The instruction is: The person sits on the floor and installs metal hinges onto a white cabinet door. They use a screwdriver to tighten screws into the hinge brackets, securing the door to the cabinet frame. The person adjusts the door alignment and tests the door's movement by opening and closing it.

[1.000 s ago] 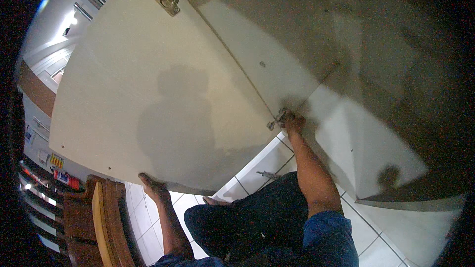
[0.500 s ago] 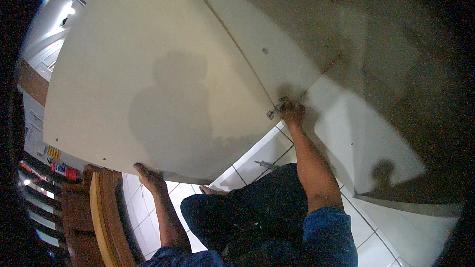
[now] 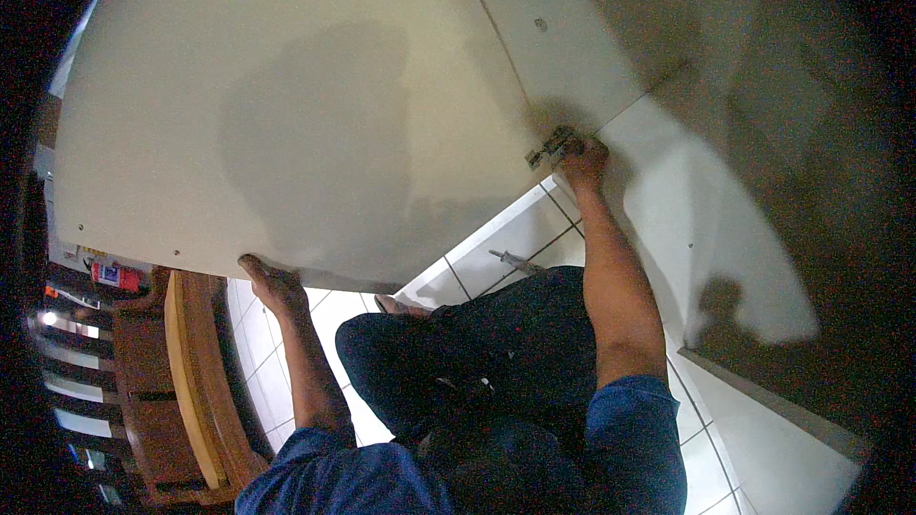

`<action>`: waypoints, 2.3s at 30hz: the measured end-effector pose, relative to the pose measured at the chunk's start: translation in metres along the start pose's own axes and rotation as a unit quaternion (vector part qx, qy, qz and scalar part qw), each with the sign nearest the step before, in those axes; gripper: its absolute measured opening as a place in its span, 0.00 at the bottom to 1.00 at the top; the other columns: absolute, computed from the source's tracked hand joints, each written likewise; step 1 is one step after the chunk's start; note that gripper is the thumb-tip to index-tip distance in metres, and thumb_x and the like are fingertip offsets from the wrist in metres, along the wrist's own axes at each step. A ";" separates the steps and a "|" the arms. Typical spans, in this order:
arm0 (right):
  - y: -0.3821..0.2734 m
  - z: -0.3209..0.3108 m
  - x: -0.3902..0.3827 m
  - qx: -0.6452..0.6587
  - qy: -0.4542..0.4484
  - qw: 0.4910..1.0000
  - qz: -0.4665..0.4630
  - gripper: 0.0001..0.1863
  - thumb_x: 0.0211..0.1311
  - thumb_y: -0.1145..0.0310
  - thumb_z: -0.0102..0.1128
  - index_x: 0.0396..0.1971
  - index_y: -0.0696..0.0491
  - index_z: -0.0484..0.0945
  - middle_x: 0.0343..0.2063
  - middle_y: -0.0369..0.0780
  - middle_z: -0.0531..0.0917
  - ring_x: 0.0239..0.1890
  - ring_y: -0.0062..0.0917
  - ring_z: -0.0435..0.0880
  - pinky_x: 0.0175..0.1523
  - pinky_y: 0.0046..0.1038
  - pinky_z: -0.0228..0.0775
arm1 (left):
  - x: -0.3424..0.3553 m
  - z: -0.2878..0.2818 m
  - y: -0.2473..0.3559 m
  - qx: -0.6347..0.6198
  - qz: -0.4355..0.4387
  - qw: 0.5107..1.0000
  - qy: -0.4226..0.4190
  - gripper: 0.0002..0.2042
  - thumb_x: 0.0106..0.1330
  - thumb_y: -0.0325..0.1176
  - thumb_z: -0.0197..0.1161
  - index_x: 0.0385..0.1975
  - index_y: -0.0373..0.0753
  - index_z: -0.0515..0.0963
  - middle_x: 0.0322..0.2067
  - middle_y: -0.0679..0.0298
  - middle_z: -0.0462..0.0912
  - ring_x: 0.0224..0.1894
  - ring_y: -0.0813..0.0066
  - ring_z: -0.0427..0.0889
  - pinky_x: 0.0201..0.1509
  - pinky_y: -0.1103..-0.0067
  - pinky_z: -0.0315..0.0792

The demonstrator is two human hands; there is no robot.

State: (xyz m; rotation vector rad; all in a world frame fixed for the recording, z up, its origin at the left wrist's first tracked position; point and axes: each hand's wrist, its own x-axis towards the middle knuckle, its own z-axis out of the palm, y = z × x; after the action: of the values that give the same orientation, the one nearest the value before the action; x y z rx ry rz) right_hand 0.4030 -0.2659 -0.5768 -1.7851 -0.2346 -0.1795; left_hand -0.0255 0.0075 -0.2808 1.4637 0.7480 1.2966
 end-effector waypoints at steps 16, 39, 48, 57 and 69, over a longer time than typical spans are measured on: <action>-0.062 -0.076 -0.088 -0.187 -0.599 0.779 0.014 0.24 0.52 0.55 0.66 0.43 0.57 0.80 0.32 0.44 0.84 0.34 0.31 0.84 0.38 0.33 0.77 | -0.005 0.010 0.010 -0.050 -0.019 0.998 0.029 0.45 0.56 0.64 0.60 0.53 0.21 0.59 0.47 0.48 0.70 0.48 0.58 0.73 0.50 0.64 0.71; 0.008 -0.043 -0.133 -0.085 -0.629 0.761 -0.137 0.19 0.49 0.58 0.59 0.36 0.56 0.79 0.34 0.49 0.81 0.40 0.45 0.79 0.45 0.43 0.69 | -0.011 0.008 0.010 0.013 0.019 1.000 0.004 0.44 0.60 0.66 0.51 0.55 0.22 0.61 0.49 0.48 0.69 0.47 0.58 0.72 0.44 0.66 0.71; 0.037 -0.028 -0.126 -0.229 -0.657 0.654 -0.296 0.19 0.54 0.56 0.59 0.41 0.52 0.79 0.37 0.47 0.82 0.44 0.42 0.79 0.49 0.42 0.69 | -0.010 0.024 0.014 -0.027 -0.010 1.000 -0.008 0.45 0.58 0.66 0.54 0.57 0.25 0.61 0.55 0.51 0.67 0.51 0.59 0.69 0.50 0.65 0.69; -0.068 -0.124 -0.103 0.301 -0.295 0.899 0.117 0.13 0.61 0.69 0.58 0.44 0.58 0.74 0.32 0.39 0.82 0.33 0.25 0.83 0.36 0.28 0.78 | -0.019 0.016 0.022 -0.020 0.024 0.999 -0.020 0.46 0.60 0.65 0.52 0.58 0.21 0.57 0.57 0.43 0.62 0.59 0.52 0.63 0.60 0.62 0.61; -0.038 -0.146 -0.078 0.271 0.079 0.956 0.084 0.15 0.66 0.72 0.48 0.51 0.58 0.68 0.41 0.45 0.77 0.35 0.29 0.83 0.40 0.28 0.80 | -0.008 0.009 0.010 -0.039 0.011 0.999 -0.022 0.43 0.61 0.65 0.51 0.61 0.28 0.58 0.58 0.51 0.64 0.56 0.57 0.67 0.57 0.63 0.65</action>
State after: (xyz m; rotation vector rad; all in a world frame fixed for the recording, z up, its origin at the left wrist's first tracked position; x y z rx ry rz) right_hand 0.3186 -0.4052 -0.5270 -1.2290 -0.0092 -0.1205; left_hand -0.0203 -0.0053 -0.2738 1.4366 0.6473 1.2919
